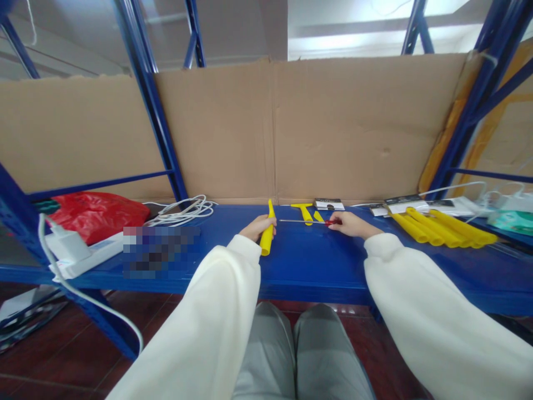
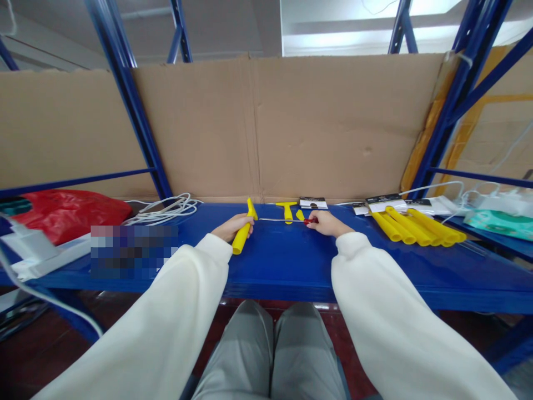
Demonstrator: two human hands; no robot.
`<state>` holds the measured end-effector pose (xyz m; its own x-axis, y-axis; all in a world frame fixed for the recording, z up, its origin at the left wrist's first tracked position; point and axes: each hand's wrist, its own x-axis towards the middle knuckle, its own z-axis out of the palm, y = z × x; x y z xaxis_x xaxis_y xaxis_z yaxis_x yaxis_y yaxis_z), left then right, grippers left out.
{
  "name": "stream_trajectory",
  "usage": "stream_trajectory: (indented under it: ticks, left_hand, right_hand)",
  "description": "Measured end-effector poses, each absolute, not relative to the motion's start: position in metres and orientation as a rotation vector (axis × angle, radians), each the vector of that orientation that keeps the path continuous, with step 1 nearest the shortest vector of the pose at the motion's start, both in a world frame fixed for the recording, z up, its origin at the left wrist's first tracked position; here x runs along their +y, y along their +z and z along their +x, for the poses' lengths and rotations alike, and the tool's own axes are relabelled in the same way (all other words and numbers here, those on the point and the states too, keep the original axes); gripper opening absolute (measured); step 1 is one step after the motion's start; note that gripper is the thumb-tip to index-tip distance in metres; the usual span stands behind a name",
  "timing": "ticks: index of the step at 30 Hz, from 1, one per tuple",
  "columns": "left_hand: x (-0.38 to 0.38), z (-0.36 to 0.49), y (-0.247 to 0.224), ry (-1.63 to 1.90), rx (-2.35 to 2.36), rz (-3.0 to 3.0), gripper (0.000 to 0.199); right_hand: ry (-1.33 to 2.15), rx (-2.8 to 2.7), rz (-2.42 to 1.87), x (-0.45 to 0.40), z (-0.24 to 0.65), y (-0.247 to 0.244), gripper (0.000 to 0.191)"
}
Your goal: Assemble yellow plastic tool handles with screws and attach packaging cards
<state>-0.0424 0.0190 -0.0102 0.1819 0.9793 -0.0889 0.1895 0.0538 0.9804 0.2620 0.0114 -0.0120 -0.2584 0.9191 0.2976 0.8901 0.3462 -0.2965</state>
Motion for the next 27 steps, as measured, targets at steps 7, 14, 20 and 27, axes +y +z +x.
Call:
stream_trajectory:
  ticks: [7, 14, 20, 27]
  left_hand:
    - [0.0145, -0.0428, -0.0078, 0.867, 1.220, 1.447, 0.010]
    - [0.0120, -0.0433, -0.0076, 0.839, 1.152, 1.477, 0.006]
    - [0.0114, -0.0429, -0.0083, 0.809, 1.137, 1.463, 0.007]
    - [0.0096, -0.0417, -0.0072, 0.778, 1.138, 1.482, 0.006]
  right_hand:
    - [0.091, -2.189, -1.622, 0.0081, 0.2563, -0.0095, 0.009]
    - [0.071, -2.175, -1.648, 0.0092, 0.2570, -0.0103, 0.011]
    - [0.034, -2.181, -1.643, 0.0117, 0.2591, -0.0118, 0.012]
    - [0.055, -2.154, -1.696, 0.0063, 0.2550, -0.0078, 0.006]
